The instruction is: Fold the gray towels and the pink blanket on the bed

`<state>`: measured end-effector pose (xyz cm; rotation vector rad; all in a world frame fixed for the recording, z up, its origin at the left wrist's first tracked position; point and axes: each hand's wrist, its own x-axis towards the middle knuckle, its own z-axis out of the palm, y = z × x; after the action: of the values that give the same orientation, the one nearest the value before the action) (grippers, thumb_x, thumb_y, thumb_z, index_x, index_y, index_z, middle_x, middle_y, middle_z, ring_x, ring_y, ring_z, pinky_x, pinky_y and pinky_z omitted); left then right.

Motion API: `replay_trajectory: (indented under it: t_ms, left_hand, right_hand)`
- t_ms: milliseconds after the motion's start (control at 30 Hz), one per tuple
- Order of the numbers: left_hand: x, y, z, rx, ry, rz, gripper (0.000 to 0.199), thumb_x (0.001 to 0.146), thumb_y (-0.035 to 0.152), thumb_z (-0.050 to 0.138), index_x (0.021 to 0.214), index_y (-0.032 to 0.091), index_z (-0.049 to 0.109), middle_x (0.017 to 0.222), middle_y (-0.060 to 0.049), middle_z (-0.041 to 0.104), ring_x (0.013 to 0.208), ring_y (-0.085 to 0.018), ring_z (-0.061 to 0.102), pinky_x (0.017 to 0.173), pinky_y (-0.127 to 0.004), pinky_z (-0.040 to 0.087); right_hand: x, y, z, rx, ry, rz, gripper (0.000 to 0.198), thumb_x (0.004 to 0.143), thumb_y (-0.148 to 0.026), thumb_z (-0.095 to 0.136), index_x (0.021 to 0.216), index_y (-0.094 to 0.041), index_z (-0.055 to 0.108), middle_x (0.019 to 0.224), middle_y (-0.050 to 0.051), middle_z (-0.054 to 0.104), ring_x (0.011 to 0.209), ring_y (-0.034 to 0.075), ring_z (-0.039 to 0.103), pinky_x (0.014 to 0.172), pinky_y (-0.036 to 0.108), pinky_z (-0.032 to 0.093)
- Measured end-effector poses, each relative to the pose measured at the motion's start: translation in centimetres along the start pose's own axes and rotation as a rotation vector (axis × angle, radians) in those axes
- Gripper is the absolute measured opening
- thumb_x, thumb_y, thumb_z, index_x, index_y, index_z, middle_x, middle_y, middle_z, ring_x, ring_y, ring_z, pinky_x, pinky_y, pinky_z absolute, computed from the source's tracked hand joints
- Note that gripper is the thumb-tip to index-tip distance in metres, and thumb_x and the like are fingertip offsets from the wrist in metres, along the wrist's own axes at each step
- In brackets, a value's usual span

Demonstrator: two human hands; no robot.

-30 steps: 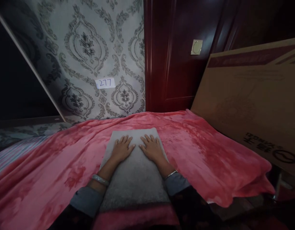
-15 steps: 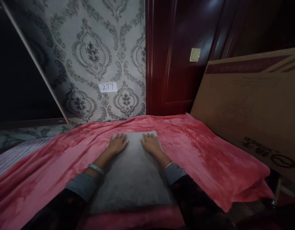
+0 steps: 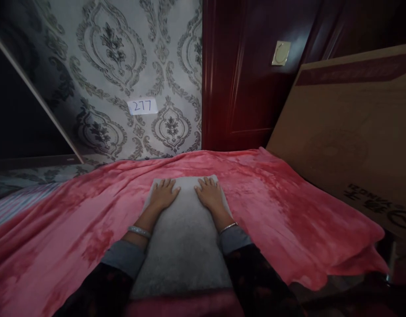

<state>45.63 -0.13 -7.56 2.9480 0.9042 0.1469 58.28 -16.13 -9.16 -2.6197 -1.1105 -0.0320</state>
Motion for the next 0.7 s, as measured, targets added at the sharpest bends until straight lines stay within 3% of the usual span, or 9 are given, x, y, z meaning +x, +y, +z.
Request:
replay_trajectory:
  t_ms: [133,300,433,533,600,700]
  left_hand:
    - [0.2,-2.2,-0.3,-0.026,-0.044,-0.125,0.07,0.097,0.056,0.022,0.155,0.019,0.033,0.166,-0.008,0.024,0.154,-0.031,0.017,0.12,-0.062,0.021]
    - [0.3,-4.1,-0.2,-0.083,-0.091,-0.17,0.068,0.097,0.052,0.021,0.158,0.022,0.027,0.167,-0.005,0.018,0.153,-0.03,0.018,0.121,-0.058,0.023]
    - [0.0,-4.0,-1.3,-0.076,-0.129,-0.157,0.067,0.097,0.051,0.022,0.157,0.022,0.028,0.167,-0.005,0.018,0.152,-0.034,0.021,0.119,-0.061,0.026]
    - [-1.5,-3.0,-2.7,-0.051,-0.142,-0.137,0.066,0.097,0.054,0.025,0.154,0.022,0.036,0.167,-0.007,0.02,0.151,-0.039,0.02,0.117,-0.068,0.021]
    - [-3.3,-1.9,-3.3,-0.032,-0.125,-0.072,0.064,0.098,0.054,0.027,0.152,0.022,0.04,0.166,-0.008,0.022,0.152,-0.038,0.017,0.119,-0.067,0.015]
    - [-6.6,-0.1,-2.6,-0.009,-0.045,0.2,0.062,0.098,0.051,0.031,0.153,0.023,0.036,0.166,-0.008,0.023,0.154,-0.03,0.013,0.123,-0.06,0.014]
  right_hand:
    - [0.0,0.7,-0.3,0.01,-0.01,0.089,0.058,0.103,-0.046,0.026,0.154,-0.022,0.038,0.162,0.006,0.033,0.151,0.027,0.02,0.117,0.055,0.025]
    - [0.0,1.1,-0.2,0.031,-0.026,0.181,0.06,0.102,-0.047,0.024,0.154,-0.02,0.037,0.164,0.007,0.027,0.15,0.03,0.022,0.115,0.056,0.027]
    - [0.0,1.1,-0.7,0.038,-0.023,0.172,0.06,0.102,-0.046,0.023,0.154,-0.02,0.037,0.164,0.007,0.028,0.15,0.029,0.021,0.116,0.056,0.027]
    - [-0.3,0.9,-1.8,0.048,-0.086,0.158,0.06,0.103,-0.046,0.02,0.156,-0.02,0.032,0.165,0.007,0.023,0.152,0.029,0.017,0.116,0.059,0.025]
    - [-1.1,0.7,-2.5,0.058,-0.139,0.156,0.059,0.104,-0.046,0.02,0.157,-0.022,0.032,0.166,0.007,0.02,0.152,0.03,0.016,0.116,0.06,0.025]
    - [-3.7,0.4,-2.6,0.024,-0.13,0.02,0.057,0.103,-0.049,0.024,0.157,-0.029,0.032,0.166,0.005,0.019,0.153,0.03,0.014,0.118,0.06,0.021]
